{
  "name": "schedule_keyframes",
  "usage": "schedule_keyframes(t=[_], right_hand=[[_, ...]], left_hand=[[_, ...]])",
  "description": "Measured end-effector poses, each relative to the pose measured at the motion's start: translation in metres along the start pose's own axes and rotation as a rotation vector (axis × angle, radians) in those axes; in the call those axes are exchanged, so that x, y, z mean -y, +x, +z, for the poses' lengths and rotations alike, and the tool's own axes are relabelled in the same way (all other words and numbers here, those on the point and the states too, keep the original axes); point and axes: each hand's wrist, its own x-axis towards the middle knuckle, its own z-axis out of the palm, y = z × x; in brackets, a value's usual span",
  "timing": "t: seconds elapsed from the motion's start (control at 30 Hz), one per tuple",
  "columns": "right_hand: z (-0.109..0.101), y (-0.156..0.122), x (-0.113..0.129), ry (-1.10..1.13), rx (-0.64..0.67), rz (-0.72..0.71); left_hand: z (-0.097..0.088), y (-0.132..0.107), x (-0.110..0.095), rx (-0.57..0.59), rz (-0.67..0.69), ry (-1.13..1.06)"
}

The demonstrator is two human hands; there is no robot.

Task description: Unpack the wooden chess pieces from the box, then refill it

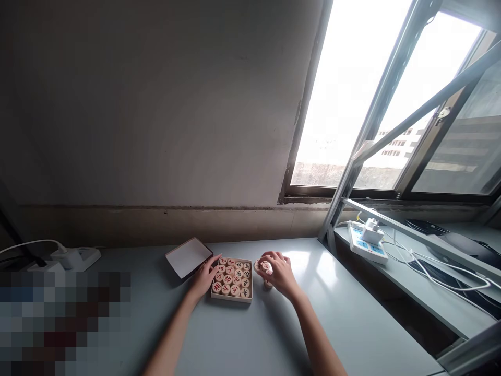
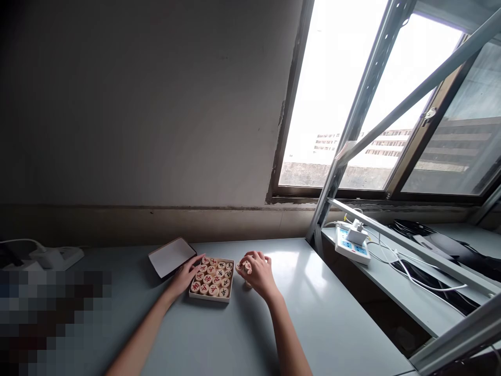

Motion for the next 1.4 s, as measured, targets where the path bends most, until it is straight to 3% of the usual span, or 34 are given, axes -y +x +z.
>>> schedule_keyframes(t=[0.2,0.47,0.57,0.77,1.1,1.4], right_hand=[[0.013,-0.002,-0.006,-0.154,-0.009,0.017],[0.012,-0.002,0.020,-0.063,-0.008,-0.110],[0.004,-0.002,0.014,-0.088,-0.046,-0.056],[0.004,-0.002,-0.006,-0.115,0.011,-0.052],[0.015,-0.002,0.004,-0.145,-0.008,-0.095],[0.013,0.000,0.003,-0.119,-0.023,-0.033]], left_hand=[[-0.002,0.000,0.000,0.005,-0.012,-0.070],[-0.003,-0.004,0.002,0.027,-0.028,-0.115],[-0.004,-0.005,0.002,0.024,-0.017,-0.114],[-0.005,-0.005,-0.001,0.034,-0.010,-0.072],[-0.006,-0.008,-0.009,0.033,-0.019,-0.073],[-0.008,-0.011,-0.017,0.042,-0.049,-0.071]])
